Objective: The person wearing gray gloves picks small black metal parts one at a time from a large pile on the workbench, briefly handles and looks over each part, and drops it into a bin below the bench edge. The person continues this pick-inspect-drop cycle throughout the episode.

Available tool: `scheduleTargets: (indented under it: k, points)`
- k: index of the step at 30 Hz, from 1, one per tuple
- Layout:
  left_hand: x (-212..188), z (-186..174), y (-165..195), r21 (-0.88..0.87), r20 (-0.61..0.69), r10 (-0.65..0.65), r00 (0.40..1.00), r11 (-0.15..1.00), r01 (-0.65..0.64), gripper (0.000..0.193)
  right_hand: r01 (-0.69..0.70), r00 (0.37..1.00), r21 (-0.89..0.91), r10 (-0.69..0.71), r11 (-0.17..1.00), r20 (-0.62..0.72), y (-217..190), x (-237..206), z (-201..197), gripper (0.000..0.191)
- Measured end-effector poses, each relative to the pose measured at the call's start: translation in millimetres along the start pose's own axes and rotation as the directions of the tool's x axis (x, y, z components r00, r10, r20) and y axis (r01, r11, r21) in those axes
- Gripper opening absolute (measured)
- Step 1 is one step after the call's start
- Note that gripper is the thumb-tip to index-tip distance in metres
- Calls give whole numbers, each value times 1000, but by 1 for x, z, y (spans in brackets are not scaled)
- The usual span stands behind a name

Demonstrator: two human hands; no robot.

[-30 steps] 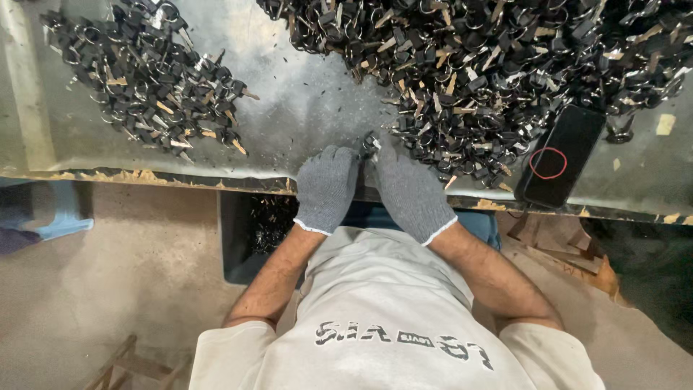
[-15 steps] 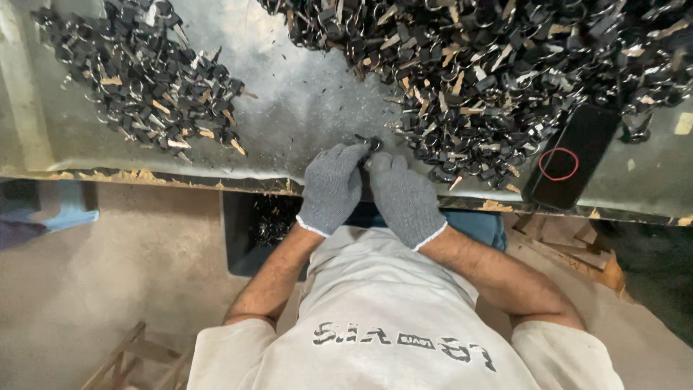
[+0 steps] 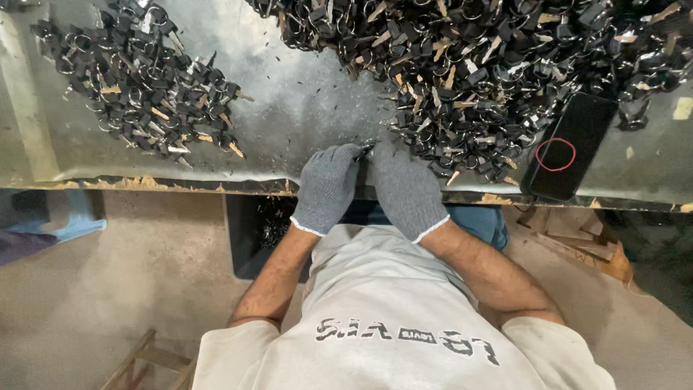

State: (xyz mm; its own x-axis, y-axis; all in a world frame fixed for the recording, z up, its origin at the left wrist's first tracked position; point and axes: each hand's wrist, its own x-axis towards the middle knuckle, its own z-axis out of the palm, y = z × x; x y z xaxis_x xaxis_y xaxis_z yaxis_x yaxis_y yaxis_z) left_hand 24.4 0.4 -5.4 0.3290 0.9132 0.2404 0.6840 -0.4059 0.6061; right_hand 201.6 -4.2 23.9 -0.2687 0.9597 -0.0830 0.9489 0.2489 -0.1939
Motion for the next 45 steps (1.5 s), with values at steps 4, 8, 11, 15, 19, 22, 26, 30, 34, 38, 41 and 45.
scheduleTargets:
  k: [4,8,11,15,19,22,26,30,34,38,41,45]
  points:
    - [4,-16,-2,59,-64,-117,991,991,121,28,154,987,106,-158,982,25,8,3,-1,52]
    - [12,-37,3,198,-294,-127,947,961,191,26,-30,987,324,-23,946,160,12,-21,-23,43]
    - [29,-22,16,33,-113,-106,988,993,110,24,-177,940,193,107,965,325,26,-48,-44,36]
    - [66,23,22,251,-65,72,995,967,-53,22,-64,973,86,43,994,225,46,-44,-35,30]
    - [72,27,15,254,169,-95,981,966,49,42,-122,993,101,121,987,18,47,-27,-13,23]
    - [62,8,9,-35,104,-167,980,985,172,26,-64,997,113,69,991,-38,34,-28,-12,24]
    - [36,-6,17,-410,188,-265,946,854,321,39,80,996,76,-76,994,-54,18,-23,-11,26]
    - [22,-7,18,-190,65,-32,997,981,44,35,-138,985,183,114,974,132,14,-14,-2,25]
    - [15,-13,9,-61,50,-163,985,984,166,52,-8,1000,163,11,987,-17,12,-20,1,29]
    - [8,-12,7,-73,46,-129,991,989,132,38,26,998,265,-39,964,46,9,-22,-1,34]
    - [4,-6,6,20,19,1,1000,1000,-2,26,22,1000,182,-19,983,-18,8,-14,3,30]
    - [0,1,4,53,15,23,1000,998,-24,25,11,999,-2,-11,1000,-37,3,-9,13,24]
